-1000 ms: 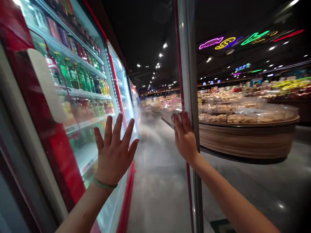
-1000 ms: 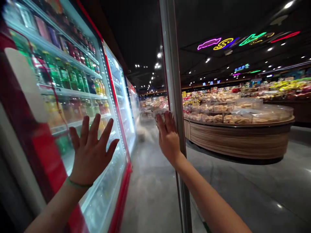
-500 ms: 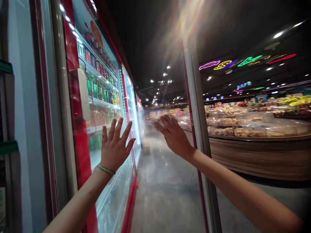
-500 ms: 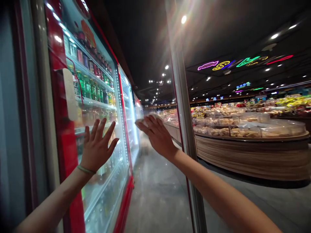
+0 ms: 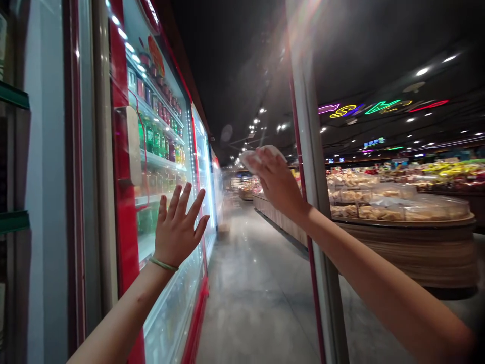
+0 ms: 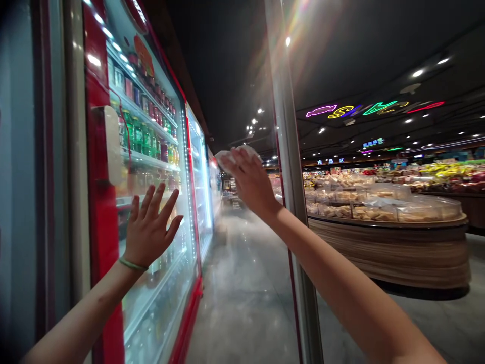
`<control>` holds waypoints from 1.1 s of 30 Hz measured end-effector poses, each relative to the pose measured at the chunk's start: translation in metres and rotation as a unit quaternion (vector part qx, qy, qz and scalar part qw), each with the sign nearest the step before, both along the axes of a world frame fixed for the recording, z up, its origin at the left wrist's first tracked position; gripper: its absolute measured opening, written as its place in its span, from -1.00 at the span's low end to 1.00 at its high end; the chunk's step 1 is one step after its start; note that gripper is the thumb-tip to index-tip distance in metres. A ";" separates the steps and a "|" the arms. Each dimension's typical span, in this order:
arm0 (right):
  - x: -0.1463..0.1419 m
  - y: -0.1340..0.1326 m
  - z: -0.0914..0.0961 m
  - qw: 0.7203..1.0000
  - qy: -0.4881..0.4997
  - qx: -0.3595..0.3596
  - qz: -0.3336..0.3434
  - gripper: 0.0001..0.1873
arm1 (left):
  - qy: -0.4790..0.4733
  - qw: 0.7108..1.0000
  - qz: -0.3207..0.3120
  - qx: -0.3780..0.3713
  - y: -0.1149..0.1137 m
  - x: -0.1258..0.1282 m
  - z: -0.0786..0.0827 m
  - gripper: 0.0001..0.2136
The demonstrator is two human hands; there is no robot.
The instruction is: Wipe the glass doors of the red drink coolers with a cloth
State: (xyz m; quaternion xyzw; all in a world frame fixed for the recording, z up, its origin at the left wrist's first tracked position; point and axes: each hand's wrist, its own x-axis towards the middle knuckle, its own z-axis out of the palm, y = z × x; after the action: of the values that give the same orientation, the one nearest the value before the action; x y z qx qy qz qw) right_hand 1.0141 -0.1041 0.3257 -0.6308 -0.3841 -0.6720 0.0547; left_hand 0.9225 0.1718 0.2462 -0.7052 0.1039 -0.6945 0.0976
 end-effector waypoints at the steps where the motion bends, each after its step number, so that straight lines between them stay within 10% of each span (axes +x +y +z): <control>1: 0.001 -0.004 0.002 1.000 -0.002 0.030 -0.002 -0.27 | 0.000 1.000 -0.001 0.001 0.000 0.000 0.000 -0.36; 6: 0.006 -0.027 -0.007 0.999 -0.018 -0.026 -0.006 -0.34 | 0.000 1.000 -0.010 -0.001 0.002 -0.002 -0.001 -0.36; 11: 0.003 -0.003 0.019 0.998 0.000 0.069 0.012 -0.34 | -0.003 1.000 0.002 0.000 0.002 -0.002 -0.001 -0.36; 15: -0.004 0.012 0.015 0.996 -0.034 -0.080 0.012 -0.29 | 0.000 1.000 0.021 0.006 0.002 -0.002 -0.001 -0.37; 21: 0.008 0.005 0.009 0.992 -0.029 0.114 -0.036 -0.34 | -0.005 0.999 0.045 0.016 0.001 -0.003 -0.002 -0.37; 26: 0.003 0.027 0.006 0.996 -0.070 -0.048 -0.037 -0.37 | -0.004 0.999 0.050 0.017 0.000 -0.001 -0.001 -0.36; 33: 0.007 0.037 0.018 0.996 -0.082 0.015 -0.011 -0.40 | -0.007 0.996 0.077 0.042 0.003 -0.004 0.001 -0.37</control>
State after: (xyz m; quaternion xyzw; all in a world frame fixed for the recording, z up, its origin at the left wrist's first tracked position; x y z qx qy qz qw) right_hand 1.0207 -0.0673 0.3440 -0.5771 -0.3698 -0.7277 0.0251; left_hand 0.9189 0.1752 0.2470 -0.7015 0.0776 -0.6847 0.1815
